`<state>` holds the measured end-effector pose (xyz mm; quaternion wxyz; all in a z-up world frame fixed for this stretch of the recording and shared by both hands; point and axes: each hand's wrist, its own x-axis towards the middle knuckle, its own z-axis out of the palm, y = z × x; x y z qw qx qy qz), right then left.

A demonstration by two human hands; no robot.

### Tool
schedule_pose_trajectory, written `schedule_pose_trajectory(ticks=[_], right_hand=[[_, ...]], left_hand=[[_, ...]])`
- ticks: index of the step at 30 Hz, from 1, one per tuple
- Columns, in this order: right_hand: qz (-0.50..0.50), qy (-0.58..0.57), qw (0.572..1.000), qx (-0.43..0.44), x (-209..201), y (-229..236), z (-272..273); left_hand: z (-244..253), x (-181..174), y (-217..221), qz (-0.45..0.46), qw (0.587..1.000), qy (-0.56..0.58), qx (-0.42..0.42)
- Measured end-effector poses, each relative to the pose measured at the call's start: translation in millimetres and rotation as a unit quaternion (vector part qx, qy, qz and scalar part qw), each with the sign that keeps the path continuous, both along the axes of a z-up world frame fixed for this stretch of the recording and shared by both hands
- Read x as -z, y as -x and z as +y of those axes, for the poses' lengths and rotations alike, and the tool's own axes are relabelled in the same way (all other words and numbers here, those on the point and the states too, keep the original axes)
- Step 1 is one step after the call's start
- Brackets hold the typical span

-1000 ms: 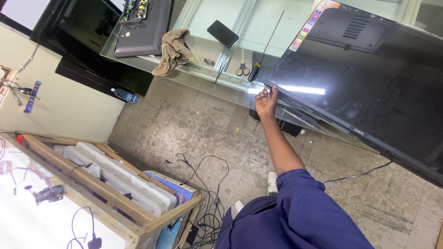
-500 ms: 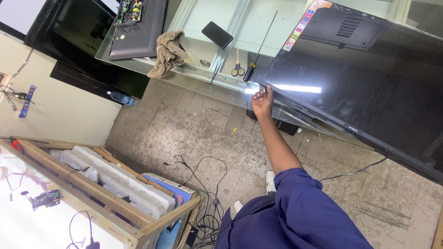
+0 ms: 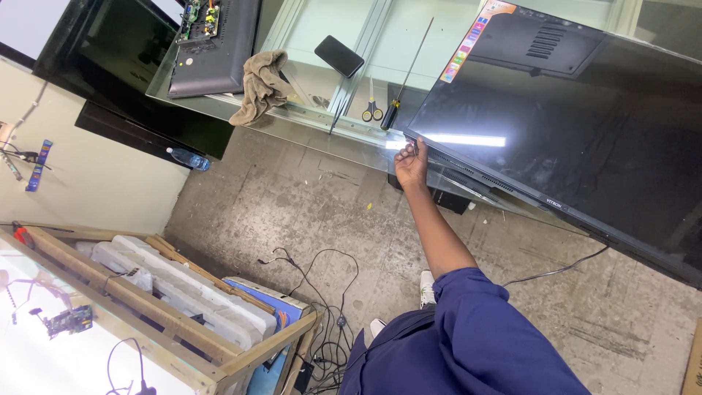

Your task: Securing the back panel of a television with screws using a screwdriver and then testing the display.

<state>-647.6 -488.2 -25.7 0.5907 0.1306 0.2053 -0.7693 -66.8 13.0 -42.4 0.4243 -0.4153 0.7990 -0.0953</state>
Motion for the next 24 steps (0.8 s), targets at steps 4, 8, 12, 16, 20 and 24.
schedule_pose_trajectory(ticks=[4,8,12,16,20,24], right_hand=[[-0.013,-0.003,1.000,0.003,-4.1,-9.2,21.6],[0.243,-0.060,0.943,-0.220,-54.0,-13.2,76.3],[0.725,-0.062,0.652,-0.212,-119.7,34.1,99.4],[0.877,-0.200,0.436,0.024,-89.6,147.5,58.6],[0.906,-0.257,0.331,0.059,-76.8,208.2,43.9],[0.928,-0.209,0.303,0.051,-57.6,223.7,39.0]], left_hand=[[-96.2,-12.1,29.3,-0.034,0.999,-0.013,0.038],[-100.1,-13.4,34.2,0.334,0.914,0.051,-0.224],[-107.7,-25.0,55.4,0.512,0.779,0.218,-0.288],[-111.8,-46.6,64.1,0.560,0.743,0.181,-0.317],[-115.5,-43.0,62.4,0.399,0.849,-0.018,-0.346],[-115.6,-61.4,70.8,0.331,0.896,-0.021,-0.294]])
